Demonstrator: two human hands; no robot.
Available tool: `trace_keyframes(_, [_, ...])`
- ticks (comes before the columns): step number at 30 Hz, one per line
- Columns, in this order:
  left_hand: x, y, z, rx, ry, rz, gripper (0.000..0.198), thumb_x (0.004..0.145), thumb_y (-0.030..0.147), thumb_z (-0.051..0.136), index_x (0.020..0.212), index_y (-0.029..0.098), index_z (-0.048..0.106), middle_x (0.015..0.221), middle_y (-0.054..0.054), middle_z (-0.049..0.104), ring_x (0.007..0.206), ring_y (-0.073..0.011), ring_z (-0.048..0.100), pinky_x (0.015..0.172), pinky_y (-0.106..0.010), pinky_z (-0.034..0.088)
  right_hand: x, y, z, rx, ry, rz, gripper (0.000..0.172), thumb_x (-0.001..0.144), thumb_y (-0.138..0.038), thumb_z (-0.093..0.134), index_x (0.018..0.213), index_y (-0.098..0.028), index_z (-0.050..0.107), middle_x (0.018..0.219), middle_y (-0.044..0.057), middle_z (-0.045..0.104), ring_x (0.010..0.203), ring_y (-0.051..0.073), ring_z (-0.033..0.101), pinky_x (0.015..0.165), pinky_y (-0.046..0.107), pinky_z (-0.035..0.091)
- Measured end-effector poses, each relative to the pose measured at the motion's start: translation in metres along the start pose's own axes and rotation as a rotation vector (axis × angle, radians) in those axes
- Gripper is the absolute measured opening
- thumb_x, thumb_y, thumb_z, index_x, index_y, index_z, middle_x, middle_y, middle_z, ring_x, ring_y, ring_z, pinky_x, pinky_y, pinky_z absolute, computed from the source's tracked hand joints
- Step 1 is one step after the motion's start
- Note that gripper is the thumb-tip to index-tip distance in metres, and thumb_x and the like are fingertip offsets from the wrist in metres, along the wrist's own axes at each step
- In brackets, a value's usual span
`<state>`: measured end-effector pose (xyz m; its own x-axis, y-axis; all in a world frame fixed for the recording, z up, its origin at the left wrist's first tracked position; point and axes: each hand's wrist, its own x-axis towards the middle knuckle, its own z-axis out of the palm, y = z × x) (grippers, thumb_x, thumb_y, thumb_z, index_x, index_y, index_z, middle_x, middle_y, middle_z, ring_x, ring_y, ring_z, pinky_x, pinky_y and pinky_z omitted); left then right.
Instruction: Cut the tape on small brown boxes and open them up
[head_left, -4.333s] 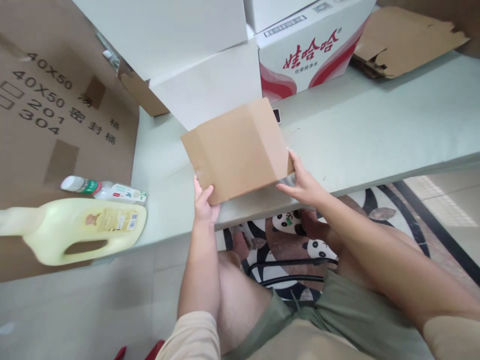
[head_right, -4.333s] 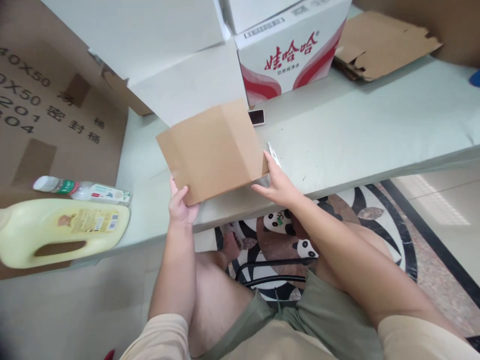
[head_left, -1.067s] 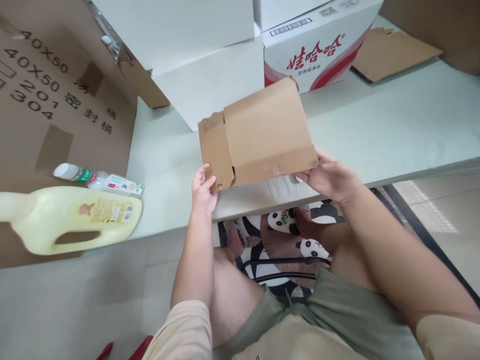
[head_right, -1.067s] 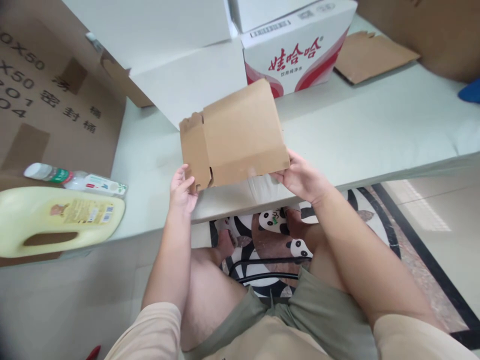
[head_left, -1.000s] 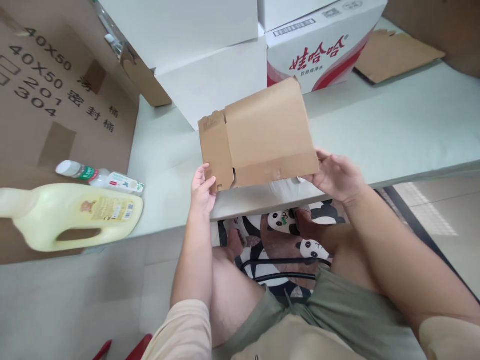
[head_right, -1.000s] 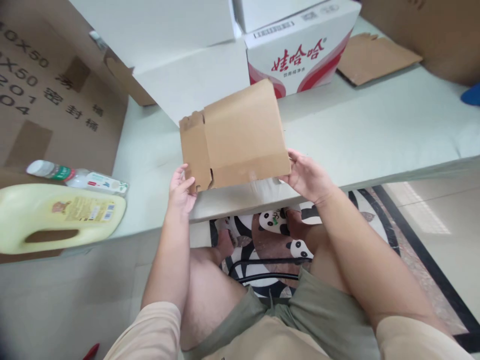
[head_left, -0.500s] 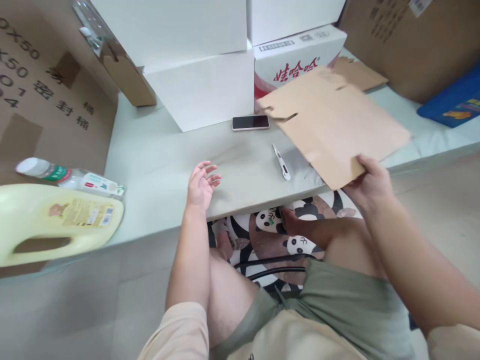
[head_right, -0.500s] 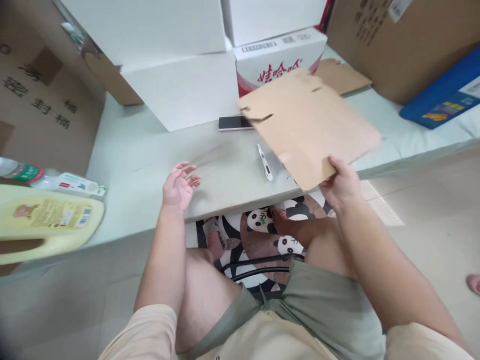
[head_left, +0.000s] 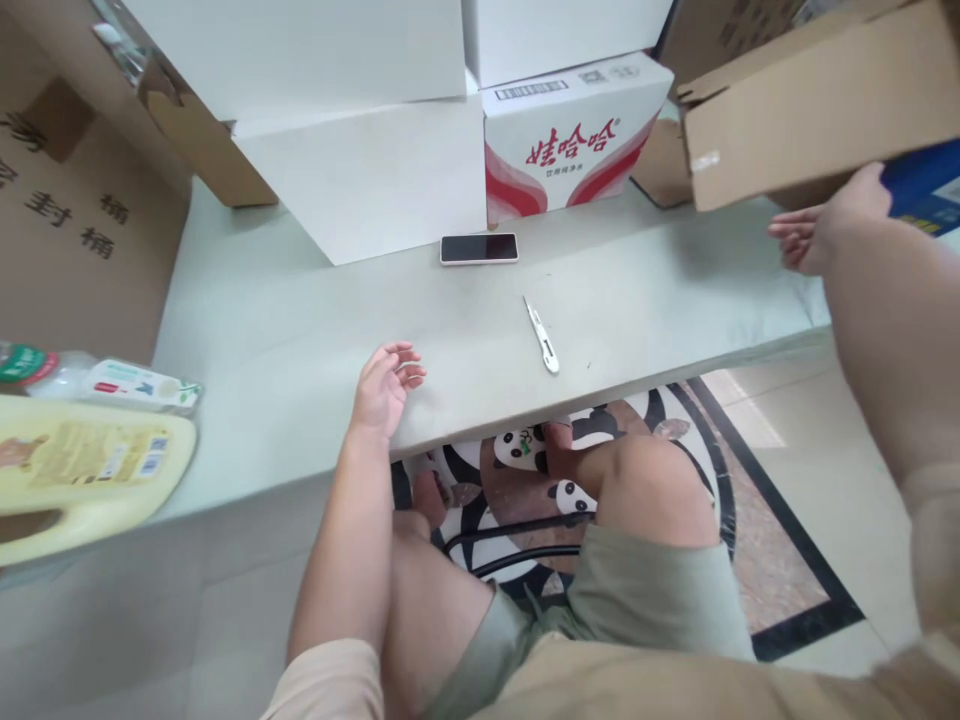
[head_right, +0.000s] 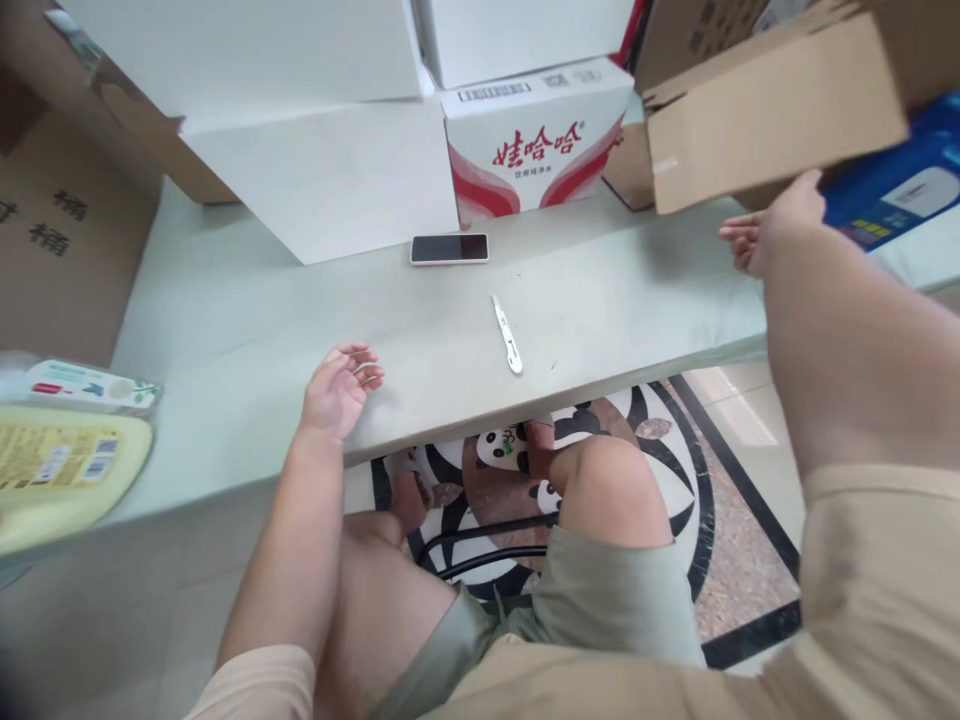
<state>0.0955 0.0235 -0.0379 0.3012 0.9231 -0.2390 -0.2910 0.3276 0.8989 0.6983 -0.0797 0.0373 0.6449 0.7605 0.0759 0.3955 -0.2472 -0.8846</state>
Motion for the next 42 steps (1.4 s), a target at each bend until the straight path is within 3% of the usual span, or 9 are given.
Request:
trace_keyframes(2, [0.001,0.000,-0.001,0.005,0.018,0.010,0.029,0.066,0.036,0.076,0.088,0.020,0.068,0.081,-0.002,0.069,0.064,-0.0128,0.065,0.062,-0.024,0.053,0.007,-0.002,0.022,-0.038,0.145,0.269,0.085,0.093,-0.078,0.005,0.048,-0.023,0.050,0.042,0.008,0.045,0.039,0.012,0.048,0.046,0.036,0.032])
trace_keyframes(3, [0.002,0.000,-0.001,0.013,0.027,0.018,0.028,0.066,0.036,0.075,0.087,0.020,0.068,0.080,-0.002,0.068,0.064,-0.0129,0.065,0.062,-0.024,0.052,-0.004,-0.002,0.038,-0.123,0.186,0.289,0.082,0.096,-0.073,0.007,0.051,-0.022,0.052,0.047,0.009,0.050,0.047,0.016,0.055,0.052,0.040,0.039])
trace_keyframes(6, [0.003,-0.002,-0.002,0.092,0.070,0.057,0.022,0.070,0.035,0.072,0.085,0.020,0.067,0.079,-0.003,0.068,0.064,-0.0135,0.065,0.061,-0.025,0.051,-0.066,0.008,0.093,-0.311,0.166,0.137,0.050,0.097,-0.058,0.041,0.065,-0.022,0.057,0.070,0.013,0.065,0.084,0.030,0.069,0.084,0.055,0.051])
trace_keyframes(9, [0.005,-0.007,-0.006,0.293,0.192,0.118,0.011,0.075,0.029,0.067,0.081,0.020,0.067,0.077,-0.003,0.066,0.069,-0.0154,0.064,0.064,-0.026,0.049,-0.129,0.019,0.140,-0.400,0.050,-0.073,0.022,0.089,-0.039,0.055,0.095,-0.021,0.065,0.113,0.016,0.070,0.119,0.036,0.062,0.109,0.060,0.041])
trace_keyframes(15, [0.005,-0.013,-0.028,0.986,0.348,0.253,0.018,0.078,0.018,0.067,0.095,0.020,0.072,0.110,-0.011,0.067,0.113,-0.0290,0.062,0.110,-0.044,0.044,-0.175,0.016,0.192,-0.620,-0.132,-0.280,0.040,0.093,-0.038,0.043,0.119,-0.018,0.065,0.130,0.019,0.066,0.123,0.037,0.059,0.109,0.057,0.043])
trace_keyframes(18, [-0.002,-0.011,-0.034,1.259,0.351,0.174,0.032,0.083,0.020,0.063,0.114,0.017,0.070,0.135,-0.017,0.057,0.134,-0.0328,0.053,0.120,-0.046,0.038,-0.182,0.013,0.200,-0.722,-0.107,-0.299,0.041,0.094,-0.041,0.043,0.119,-0.018,0.066,0.135,0.017,0.065,0.127,0.036,0.057,0.110,0.055,0.041])
trace_keyframes(23, [-0.010,-0.006,-0.029,1.382,0.298,0.091,0.032,0.089,0.023,0.061,0.118,0.016,0.070,0.145,-0.017,0.052,0.142,-0.0317,0.047,0.124,-0.043,0.034,-0.185,0.012,0.198,-0.750,-0.109,-0.311,0.038,0.093,-0.037,0.041,0.114,-0.019,0.068,0.134,0.016,0.068,0.127,0.035,0.060,0.108,0.049,0.043])
trace_keyframes(31, [-0.012,-0.005,-0.017,1.294,0.222,0.077,0.029,0.091,0.022,0.059,0.117,0.015,0.070,0.141,-0.016,0.056,0.139,-0.0281,0.051,0.122,-0.039,0.036,-0.191,-0.003,0.196,-0.843,-0.159,-0.266,0.043,0.094,-0.036,0.036,0.117,-0.017,0.067,0.135,0.019,0.067,0.130,0.035,0.059,0.110,0.048,0.045])
trace_keyframes(42, [-0.021,0.006,-0.033,1.074,0.107,0.096,0.021,0.092,0.020,0.058,0.110,0.017,0.069,0.130,-0.013,0.065,0.122,-0.0243,0.062,0.112,-0.038,0.045,-0.193,-0.006,0.204,-0.939,-0.135,-0.053,0.050,0.086,-0.038,0.039,0.125,-0.024,0.066,0.141,0.020,0.062,0.136,0.037,0.054,0.116,0.050,0.042])
